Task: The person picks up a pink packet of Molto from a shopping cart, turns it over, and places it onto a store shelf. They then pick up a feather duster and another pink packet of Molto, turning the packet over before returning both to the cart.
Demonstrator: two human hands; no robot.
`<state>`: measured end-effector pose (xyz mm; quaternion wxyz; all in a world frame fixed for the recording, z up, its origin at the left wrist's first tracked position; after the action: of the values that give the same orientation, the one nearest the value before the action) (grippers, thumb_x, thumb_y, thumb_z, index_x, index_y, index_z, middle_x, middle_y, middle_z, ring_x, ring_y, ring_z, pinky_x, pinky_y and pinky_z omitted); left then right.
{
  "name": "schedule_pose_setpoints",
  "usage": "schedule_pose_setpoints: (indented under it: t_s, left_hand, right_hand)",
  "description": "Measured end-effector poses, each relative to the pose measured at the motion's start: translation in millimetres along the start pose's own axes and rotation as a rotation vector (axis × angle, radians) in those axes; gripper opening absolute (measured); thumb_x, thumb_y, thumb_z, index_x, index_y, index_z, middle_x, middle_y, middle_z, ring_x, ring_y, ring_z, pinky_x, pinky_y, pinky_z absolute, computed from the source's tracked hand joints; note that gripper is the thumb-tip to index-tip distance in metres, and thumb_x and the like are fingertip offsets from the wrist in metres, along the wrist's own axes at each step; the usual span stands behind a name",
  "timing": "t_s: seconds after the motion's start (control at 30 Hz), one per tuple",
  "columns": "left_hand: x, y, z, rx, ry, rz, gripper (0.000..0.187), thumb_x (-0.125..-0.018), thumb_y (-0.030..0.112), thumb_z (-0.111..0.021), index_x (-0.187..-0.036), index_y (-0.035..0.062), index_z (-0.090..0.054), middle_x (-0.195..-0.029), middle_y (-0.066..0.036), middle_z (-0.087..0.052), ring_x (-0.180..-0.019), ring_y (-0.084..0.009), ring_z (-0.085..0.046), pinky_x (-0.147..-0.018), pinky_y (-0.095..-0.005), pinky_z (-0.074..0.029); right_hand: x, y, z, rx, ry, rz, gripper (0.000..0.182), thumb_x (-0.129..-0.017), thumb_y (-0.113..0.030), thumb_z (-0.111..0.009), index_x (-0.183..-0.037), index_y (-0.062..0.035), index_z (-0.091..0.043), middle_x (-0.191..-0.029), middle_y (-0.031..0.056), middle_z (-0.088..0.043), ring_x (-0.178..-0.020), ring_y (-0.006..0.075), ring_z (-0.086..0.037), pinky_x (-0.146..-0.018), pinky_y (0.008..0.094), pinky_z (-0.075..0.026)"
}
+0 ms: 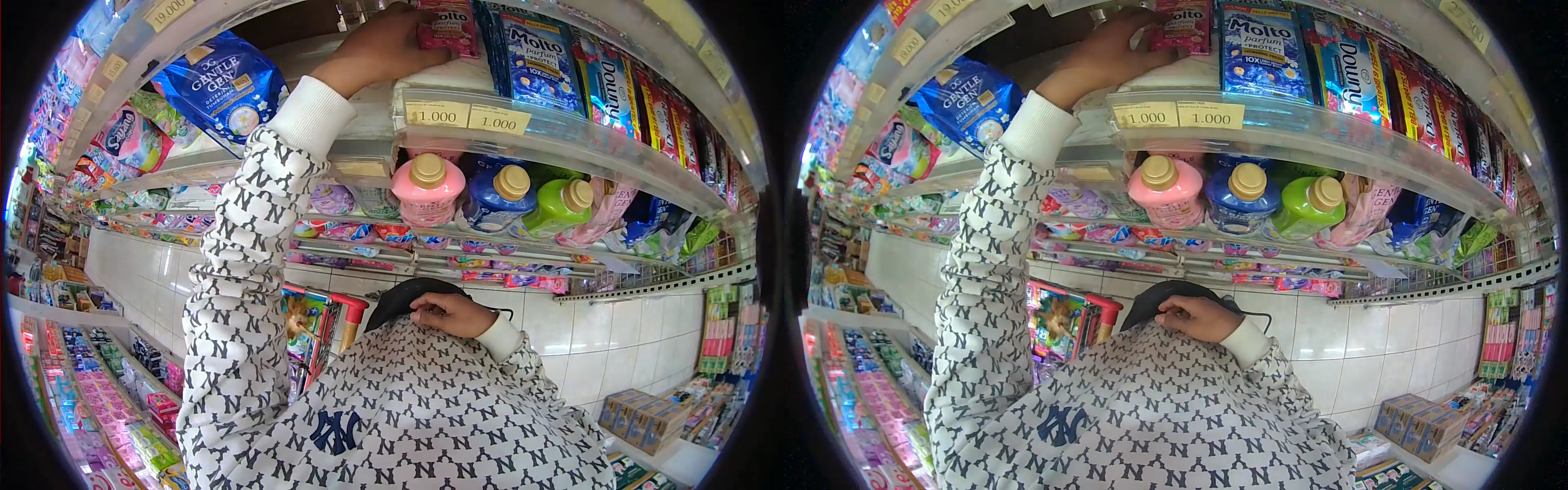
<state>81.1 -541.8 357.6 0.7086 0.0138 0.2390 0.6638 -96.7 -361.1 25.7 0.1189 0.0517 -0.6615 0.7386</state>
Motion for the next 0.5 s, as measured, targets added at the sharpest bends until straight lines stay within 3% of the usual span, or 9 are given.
schedule_pose_setpoints:
  t_s: [0.17,0.27,0.33,0.4,0.47,0.5]
  left_hand:
    - [3.0,-7.6,5.8,-0.026,0.086,-0.003,0.061,-0.084,0.044,-0.067,-0.128,0.0038,-0.054,-0.117,-0.024,-0.062,-0.109,-0.0333,-0.061,-0.091,-0.0375,-0.048]
    - [35.3,-4.2,30.0,0.095,0.189,0.066,0.071,-0.083,0.053,-0.066,-0.137,0.0101,-0.049,-0.131,-0.024,-0.055,-0.123,-0.035,-0.053,-0.103,-0.0353,-0.04]
    - [76.0,0.1,47.8,0.265,0.372,-0.067,0.059,-0.085,0.044,-0.065,-0.126,0.0017,-0.058,-0.127,-0.015,-0.06,-0.117,-0.0271,-0.057,-0.1,-0.0374,-0.043]
    - [143.3,22.1,72.2,0.287,0.524,-0.187,0.051,-0.093,0.04,-0.057,-0.119,-0.0035,-0.061,-0.116,-0.014,-0.066,-0.108,-0.0239,-0.062,-0.095,-0.0367,-0.046]
    - [226.7,10.2,58.2,0.44,0.584,-0.097,0.04,-0.09,0.032,-0.061,-0.111,-0.0022,-0.065,-0.109,-0.017,-0.068,-0.101,-0.0253,-0.064,-0.092,-0.0383,-0.046]
    - [271.0,-7.9,31.6,0.509,0.61,0.003,0.037,-0.091,0.028,-0.059,-0.108,-0.0042,-0.065,-0.108,-0.016,-0.069,-0.101,-0.0267,-0.064,-0.094,-0.0388,-0.045]
  right_hand:
    - [0.6,-2.0,-3.0,-0.006,-0.004,-0.005,0.041,-0.093,-0.034,-0.063,-0.117,-0.0017,-0.059,-0.098,0.0116,-0.068,-0.091,0.0182,-0.064,-0.083,0.0299,-0.049]
    - [2.5,-4.0,-0.7,-0.082,0.049,0.015,0.034,-0.094,-0.031,-0.063,-0.109,-0.0006,-0.063,-0.093,0.0114,-0.068,-0.085,0.0159,-0.064,-0.077,0.0292,-0.049]
    - [5.4,0.5,9.2,0.016,0.105,0.01,0.029,-0.093,-0.028,-0.064,-0.101,0.0002,-0.065,-0.089,0.0111,-0.068,-0.081,0.014,-0.063,-0.072,0.029,-0.049]
    - [10.7,10.3,24.9,0.045,0.212,-0.022,0.025,-0.093,-0.025,-0.064,-0.095,-0.0002,-0.067,-0.085,0.0106,-0.068,-0.078,0.0126,-0.062,-0.068,0.0287,-0.048]
    - [26.2,31.8,48.2,0.009,0.376,-0.08,0.022,-0.093,-0.023,-0.064,-0.089,-0.0018,-0.068,-0.081,0.0098,-0.068,-0.074,0.0118,-0.062,-0.064,0.0282,-0.048]
    - [35.5,49.7,61.6,0.085,0.437,-0.03,0.017,-0.092,-0.019,-0.064,-0.094,-0.0024,-0.067,-0.083,0.0086,-0.067,-0.077,0.013,-0.063,-0.067,0.0282,-0.049]
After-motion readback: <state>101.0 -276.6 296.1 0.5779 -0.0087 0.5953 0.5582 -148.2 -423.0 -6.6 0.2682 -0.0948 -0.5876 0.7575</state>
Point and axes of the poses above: each hand's wrist, its own x-axis away from the middle knuckle, its own z-axis out of the back of the hand, y = z × x, the point moved 10 cm from there along -x, towards the middle knuckle
